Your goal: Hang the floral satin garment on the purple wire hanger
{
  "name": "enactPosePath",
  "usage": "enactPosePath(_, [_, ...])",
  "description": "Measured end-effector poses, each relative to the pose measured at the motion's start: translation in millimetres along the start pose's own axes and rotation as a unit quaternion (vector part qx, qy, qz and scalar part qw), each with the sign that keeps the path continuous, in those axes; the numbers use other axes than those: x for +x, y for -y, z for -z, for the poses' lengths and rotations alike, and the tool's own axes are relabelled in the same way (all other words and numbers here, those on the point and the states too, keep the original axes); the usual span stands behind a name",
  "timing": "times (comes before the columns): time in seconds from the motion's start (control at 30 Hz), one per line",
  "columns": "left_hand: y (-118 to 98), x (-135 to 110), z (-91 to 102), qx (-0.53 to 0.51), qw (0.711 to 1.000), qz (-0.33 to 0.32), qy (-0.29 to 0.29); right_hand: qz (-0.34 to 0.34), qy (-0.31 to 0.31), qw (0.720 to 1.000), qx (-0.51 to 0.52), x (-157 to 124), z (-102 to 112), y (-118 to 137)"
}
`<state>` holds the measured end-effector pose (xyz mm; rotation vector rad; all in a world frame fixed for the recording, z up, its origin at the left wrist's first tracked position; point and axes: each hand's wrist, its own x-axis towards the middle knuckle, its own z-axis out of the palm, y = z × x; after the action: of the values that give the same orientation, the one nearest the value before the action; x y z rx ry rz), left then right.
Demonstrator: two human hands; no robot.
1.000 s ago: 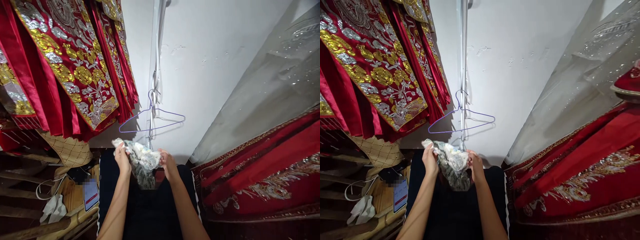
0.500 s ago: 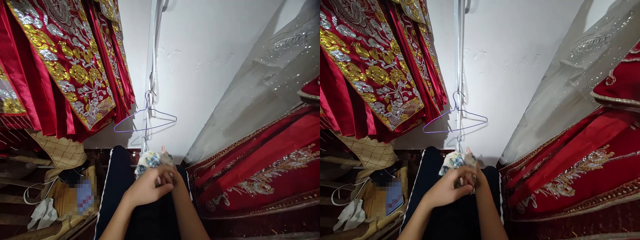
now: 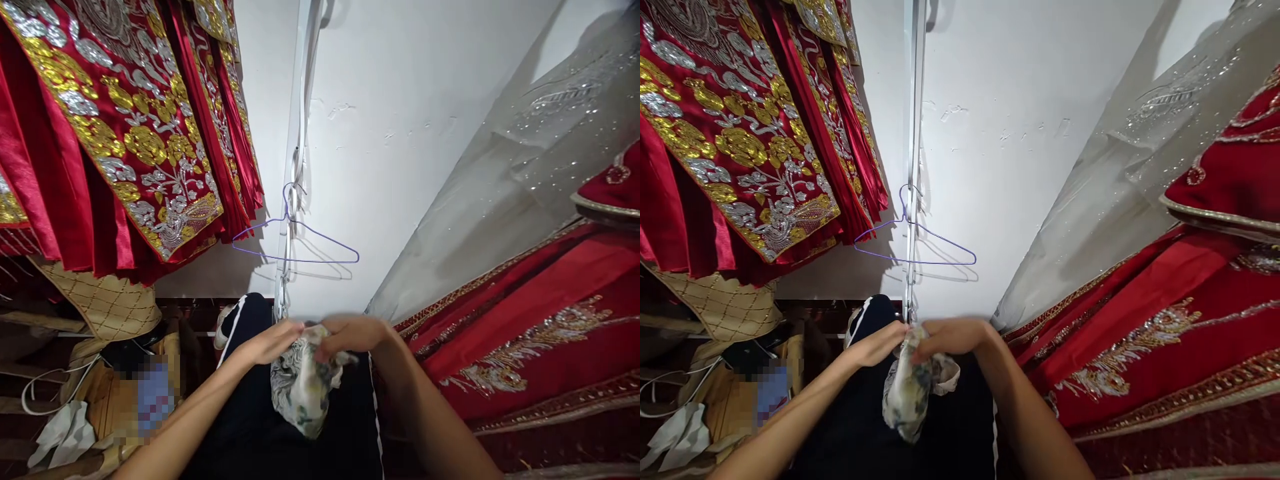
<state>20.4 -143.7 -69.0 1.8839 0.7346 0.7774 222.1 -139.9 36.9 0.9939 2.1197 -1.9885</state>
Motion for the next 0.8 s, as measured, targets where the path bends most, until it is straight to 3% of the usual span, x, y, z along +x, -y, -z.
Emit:
enactPosePath(0.1, [17.6, -8.7, 13.6, 0.140, 0.988, 0.017, 0.069, 0.032, -0.151, 0.988, -0.029, -35.8, 27.3, -1.1])
enactPosePath(0.2, [31.9, -15.8, 51.1, 0.274, 0.957, 0.083, 0.052, 0.122, -0.282, 0.952, -0.013, -41.0, 53.2, -5.8])
enactPosePath(0.27, [35.0, -19.9, 82.1, 0.365, 0.923, 0.116, 0.023, 0.183, -0.375, 0.908, 0.021, -15.4, 66.3, -8.9])
enactPosePath(0.33, [33.9, -24.5, 111.0, 0.443, 0.886, 0.136, -0.005, 0.231, -0.448, 0.862, 0.051, 29.3, 75.6, -12.5])
enactPosePath(0.43, [31.0, -34.9, 141.9, 0.489, 0.849, 0.198, -0.035, 0.260, -0.533, 0.805, -0.018, 100.0, 82.5, -22.7])
enactPosePath(0.5, [30.7, -44.3, 153.8, 0.475, 0.842, 0.253, -0.037, 0.237, -0.551, 0.798, -0.058, 127.8, 82.6, -34.5])
enactPosePath(0.6, [28.8, -55.0, 165.5, 0.461, 0.840, 0.283, -0.038, 0.224, -0.535, 0.811, -0.079, 129.8, 79.6, -54.4])
enactPosePath(0.7, [20.5, -49.6, 177.7, 0.464, 0.853, 0.228, -0.074, 0.238, -0.493, 0.829, -0.112, 105.5, 78.4, -64.5])
enactPosePath(0.8, [10.4, -27.6, 188.8, 0.472, 0.865, 0.133, -0.104, 0.245, -0.456, 0.847, -0.125, 82.3, 78.4, -61.5])
